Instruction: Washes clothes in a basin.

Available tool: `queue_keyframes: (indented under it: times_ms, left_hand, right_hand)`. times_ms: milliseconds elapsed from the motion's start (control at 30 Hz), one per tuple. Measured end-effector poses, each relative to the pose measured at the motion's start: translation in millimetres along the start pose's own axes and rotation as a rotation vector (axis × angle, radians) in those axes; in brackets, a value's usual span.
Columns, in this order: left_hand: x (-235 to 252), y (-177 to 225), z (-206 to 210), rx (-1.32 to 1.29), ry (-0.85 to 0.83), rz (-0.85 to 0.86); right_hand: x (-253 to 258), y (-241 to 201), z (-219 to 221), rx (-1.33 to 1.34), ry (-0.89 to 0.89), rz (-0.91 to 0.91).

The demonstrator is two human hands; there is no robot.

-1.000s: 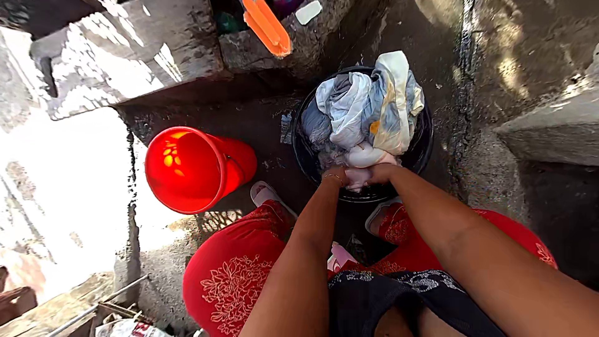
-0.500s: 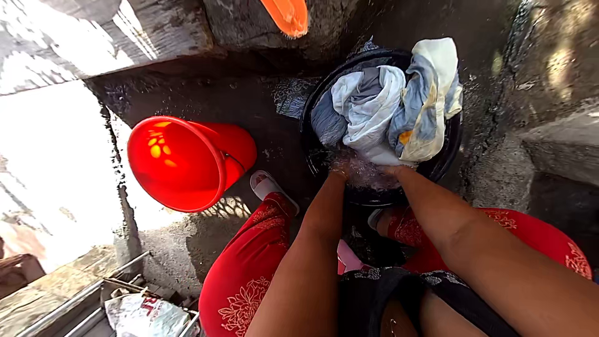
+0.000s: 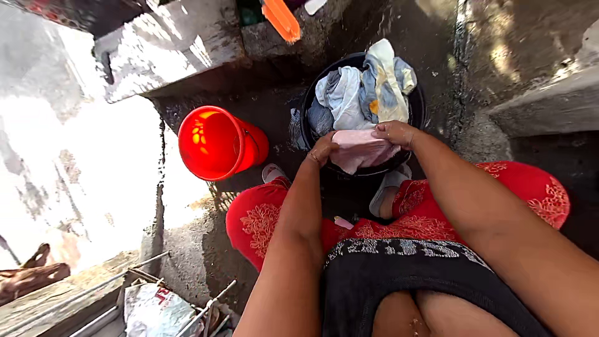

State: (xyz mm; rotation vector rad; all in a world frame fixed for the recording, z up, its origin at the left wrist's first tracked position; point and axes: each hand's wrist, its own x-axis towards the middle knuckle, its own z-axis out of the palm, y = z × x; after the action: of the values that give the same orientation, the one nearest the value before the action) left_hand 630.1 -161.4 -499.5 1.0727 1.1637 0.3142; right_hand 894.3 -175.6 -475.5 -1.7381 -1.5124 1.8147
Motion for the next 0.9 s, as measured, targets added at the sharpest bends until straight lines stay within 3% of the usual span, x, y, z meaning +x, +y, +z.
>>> queue_keyframes:
  times_ms: [167,267,367,567,733,900]
  left_hand:
    - [-39.4,48.1,1.9,0.003,0.038,0.180]
    - [-53.6,69.7,1.5,0.231,0.148,0.324]
    - [-68.2,84.5,-0.2,0.282,0.258,0.467]
    - [-72.4,92.4,0.1,0.257,0.444,0.649]
    - [-65.2,95.2,-3.5,0.354,0.555,0.608]
    - [-32.2,90.1,-5.7,0.420,0.598,0.378]
  right_hand:
    - [-56.1,-33.4,-9.0,-0.114,0.399,-0.185]
    - [-79.0,-46.9,-7.6,-0.133,0.574,-0.288]
    - [-95.6,-63.1,-0.5,-0.109,0.628,-0.386]
    - [-105.3,-89.2,1.7,-0.145,0.713,-0.344]
    - [-83.2,-73.0,-16.7,-0.109,0.717,-0.437]
    - [-48.4,-69.7,-31.8,-0.103,0.706,-0.203]
